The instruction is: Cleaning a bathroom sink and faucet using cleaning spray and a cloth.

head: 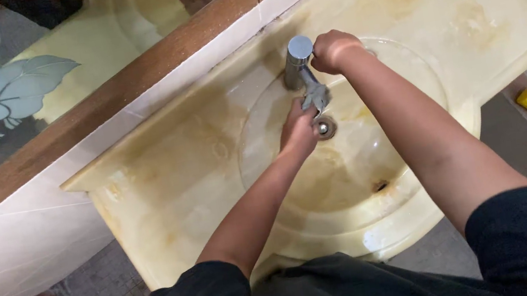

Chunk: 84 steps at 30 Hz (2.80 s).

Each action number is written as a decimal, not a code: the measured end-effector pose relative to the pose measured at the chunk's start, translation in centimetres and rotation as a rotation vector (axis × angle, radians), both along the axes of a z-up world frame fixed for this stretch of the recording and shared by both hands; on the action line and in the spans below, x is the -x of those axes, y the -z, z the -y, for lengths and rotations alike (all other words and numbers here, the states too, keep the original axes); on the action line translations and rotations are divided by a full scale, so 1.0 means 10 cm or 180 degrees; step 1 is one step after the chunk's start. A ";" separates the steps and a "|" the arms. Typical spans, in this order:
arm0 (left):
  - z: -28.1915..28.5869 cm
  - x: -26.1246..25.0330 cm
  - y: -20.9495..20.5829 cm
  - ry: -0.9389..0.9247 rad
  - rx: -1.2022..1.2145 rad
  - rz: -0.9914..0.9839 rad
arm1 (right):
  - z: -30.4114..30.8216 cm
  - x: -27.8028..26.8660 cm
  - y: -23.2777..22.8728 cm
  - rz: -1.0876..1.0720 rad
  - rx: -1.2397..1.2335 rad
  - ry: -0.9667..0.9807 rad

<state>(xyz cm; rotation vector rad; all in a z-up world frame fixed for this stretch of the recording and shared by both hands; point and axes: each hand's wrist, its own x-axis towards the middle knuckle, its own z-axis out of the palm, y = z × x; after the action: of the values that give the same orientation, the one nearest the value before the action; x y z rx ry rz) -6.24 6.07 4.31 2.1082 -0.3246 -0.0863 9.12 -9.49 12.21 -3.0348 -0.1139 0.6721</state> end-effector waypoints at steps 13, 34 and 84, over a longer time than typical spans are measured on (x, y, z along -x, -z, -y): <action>0.24 -0.09 0.29 -0.0115 0.1949 -0.1030 | 0.07 1.63 0.66 0.2301 -0.3390 0.0830; -0.04 -1.39 -0.88 0.1063 -0.1685 0.1357 | -0.39 0.97 0.38 0.1438 -0.0832 0.0849; -0.16 -1.74 -0.39 0.0762 -0.1229 0.0368 | 0.08 0.31 1.14 0.2457 -0.3500 0.1301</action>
<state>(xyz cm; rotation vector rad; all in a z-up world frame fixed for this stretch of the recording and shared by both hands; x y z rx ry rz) 11.17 7.71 8.23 2.4517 -0.6745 -0.1802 6.02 -10.30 0.85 -1.9565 0.0969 -0.4835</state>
